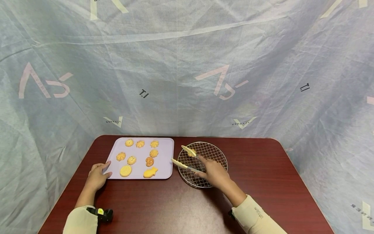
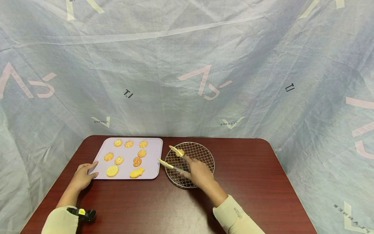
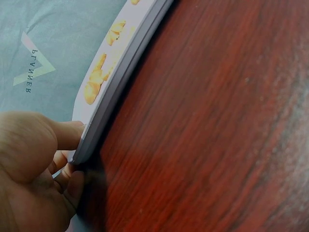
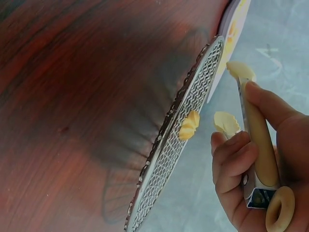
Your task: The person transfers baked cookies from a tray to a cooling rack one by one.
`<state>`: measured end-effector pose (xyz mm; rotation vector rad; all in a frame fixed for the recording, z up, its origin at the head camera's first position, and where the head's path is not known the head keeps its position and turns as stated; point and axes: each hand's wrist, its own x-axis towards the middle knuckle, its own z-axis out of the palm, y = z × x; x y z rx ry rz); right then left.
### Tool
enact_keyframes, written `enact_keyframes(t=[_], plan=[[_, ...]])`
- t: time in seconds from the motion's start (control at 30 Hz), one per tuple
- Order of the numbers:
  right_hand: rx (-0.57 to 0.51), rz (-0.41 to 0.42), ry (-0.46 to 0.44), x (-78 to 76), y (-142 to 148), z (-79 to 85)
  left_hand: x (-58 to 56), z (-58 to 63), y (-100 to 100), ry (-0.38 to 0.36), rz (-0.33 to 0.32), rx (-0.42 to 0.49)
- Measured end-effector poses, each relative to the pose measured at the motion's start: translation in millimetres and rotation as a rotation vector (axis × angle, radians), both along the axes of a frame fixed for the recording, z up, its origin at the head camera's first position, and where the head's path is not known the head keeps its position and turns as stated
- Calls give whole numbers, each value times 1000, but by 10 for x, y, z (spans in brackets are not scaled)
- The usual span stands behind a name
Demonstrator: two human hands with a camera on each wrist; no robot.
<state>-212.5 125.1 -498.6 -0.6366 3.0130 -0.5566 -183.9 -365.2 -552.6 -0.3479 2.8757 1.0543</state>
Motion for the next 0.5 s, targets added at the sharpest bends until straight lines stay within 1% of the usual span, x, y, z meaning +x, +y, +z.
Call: enact_keyframes(t=[0.07, 0.3, 0.5], plan=[[-4, -3, 2, 6, -8, -3, 3, 5, 2, 7, -7, -4], [-19, 14, 8, 20, -37, -3, -1, 16, 9, -7, 4, -1], [-24, 21, 4, 30, -58, 14, -3, 10, 2, -3, -5, -10]])
